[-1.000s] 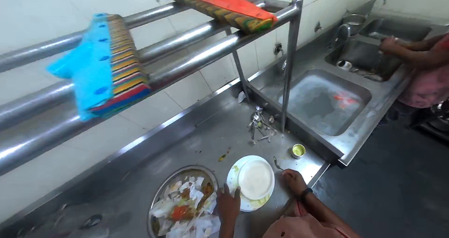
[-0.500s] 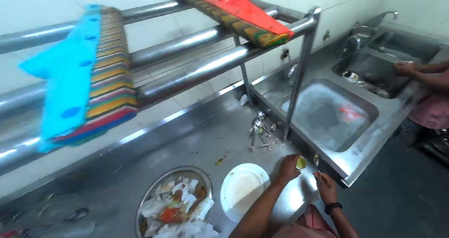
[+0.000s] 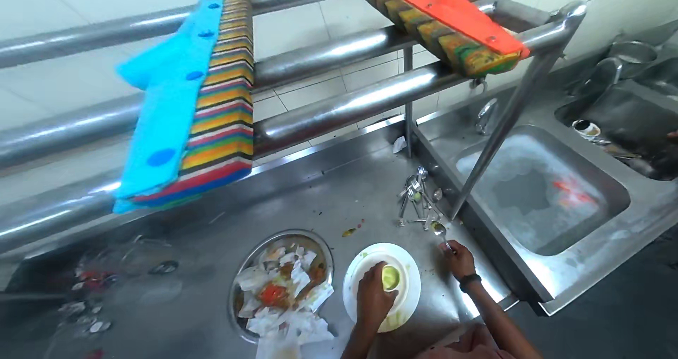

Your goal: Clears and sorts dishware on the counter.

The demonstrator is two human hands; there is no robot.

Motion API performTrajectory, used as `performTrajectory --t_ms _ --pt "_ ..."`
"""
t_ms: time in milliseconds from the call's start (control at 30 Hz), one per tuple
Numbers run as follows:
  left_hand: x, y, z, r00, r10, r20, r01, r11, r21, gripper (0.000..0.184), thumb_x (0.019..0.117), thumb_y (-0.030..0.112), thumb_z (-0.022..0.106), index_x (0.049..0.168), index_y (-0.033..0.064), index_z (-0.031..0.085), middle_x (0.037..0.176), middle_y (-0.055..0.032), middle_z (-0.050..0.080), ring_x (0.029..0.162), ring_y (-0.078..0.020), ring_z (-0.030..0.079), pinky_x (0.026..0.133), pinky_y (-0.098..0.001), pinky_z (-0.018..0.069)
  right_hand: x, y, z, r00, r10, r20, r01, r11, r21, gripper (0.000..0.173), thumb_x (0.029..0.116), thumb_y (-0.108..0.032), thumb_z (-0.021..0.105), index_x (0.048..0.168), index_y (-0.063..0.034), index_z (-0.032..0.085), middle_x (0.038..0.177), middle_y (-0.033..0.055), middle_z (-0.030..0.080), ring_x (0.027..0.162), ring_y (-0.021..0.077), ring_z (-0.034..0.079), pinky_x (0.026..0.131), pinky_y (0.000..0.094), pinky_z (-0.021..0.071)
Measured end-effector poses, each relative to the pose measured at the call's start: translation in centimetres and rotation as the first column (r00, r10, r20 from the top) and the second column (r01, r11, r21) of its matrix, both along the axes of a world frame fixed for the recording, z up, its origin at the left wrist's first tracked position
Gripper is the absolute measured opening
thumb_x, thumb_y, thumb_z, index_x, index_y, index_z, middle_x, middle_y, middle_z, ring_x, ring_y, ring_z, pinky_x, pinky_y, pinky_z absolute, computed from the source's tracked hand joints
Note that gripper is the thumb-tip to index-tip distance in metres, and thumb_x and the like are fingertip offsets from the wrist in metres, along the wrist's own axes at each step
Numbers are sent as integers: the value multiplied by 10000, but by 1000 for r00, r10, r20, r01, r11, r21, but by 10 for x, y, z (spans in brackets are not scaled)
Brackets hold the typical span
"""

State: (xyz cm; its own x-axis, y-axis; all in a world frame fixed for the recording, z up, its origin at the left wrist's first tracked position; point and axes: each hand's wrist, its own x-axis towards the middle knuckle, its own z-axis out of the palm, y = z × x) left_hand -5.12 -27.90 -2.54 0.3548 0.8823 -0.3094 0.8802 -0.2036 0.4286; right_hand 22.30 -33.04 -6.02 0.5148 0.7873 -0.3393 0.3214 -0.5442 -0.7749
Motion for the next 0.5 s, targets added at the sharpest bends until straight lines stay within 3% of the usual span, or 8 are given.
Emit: performTrajectory --t_ms 133,333,400,500 --pt "-26 -3 0 996 59 -60 -64 995 -71 859 746 342 862 1495 137 492 1419 -137 591 1306 -330 563 1109 -496 447 2 71 12 988 -5 154 16 997 -75 285 1042 -274 597 1177 -56 720 1104 187 726 1049 350 693 962 569 527" --pt "-35 1 5 998 38 59 -35 998 -54 1060 669 491 895 1559 162 425 1460 -114 566 1319 -314 551 1110 -520 437 15 126 3 938 -28 346 118 963 -241 421 990 -243 628 1366 -55 620 1244 256 678 1139 449 660 930 651 524" --pt "-32 6 8 987 30 157 -29 1000 -8 985 718 532 856 1534 142 467 1454 -107 578 1327 -311 548 1122 -522 427 16 129 -1 926 -13 377 141 940 -312 417 997 -278 614 1340 -41 615 1209 252 692 1121 433 675 925 630 534" --pt "-10 23 14 956 28 292 -38 999 28 728 860 502 753 1461 140 558 1424 -76 610 1329 -247 566 1137 -475 448 16 123 -5 932 11 362 136 916 -377 420 1020 -351 580 1282 -28 639 1200 225 700 1143 394 675 960 587 534"
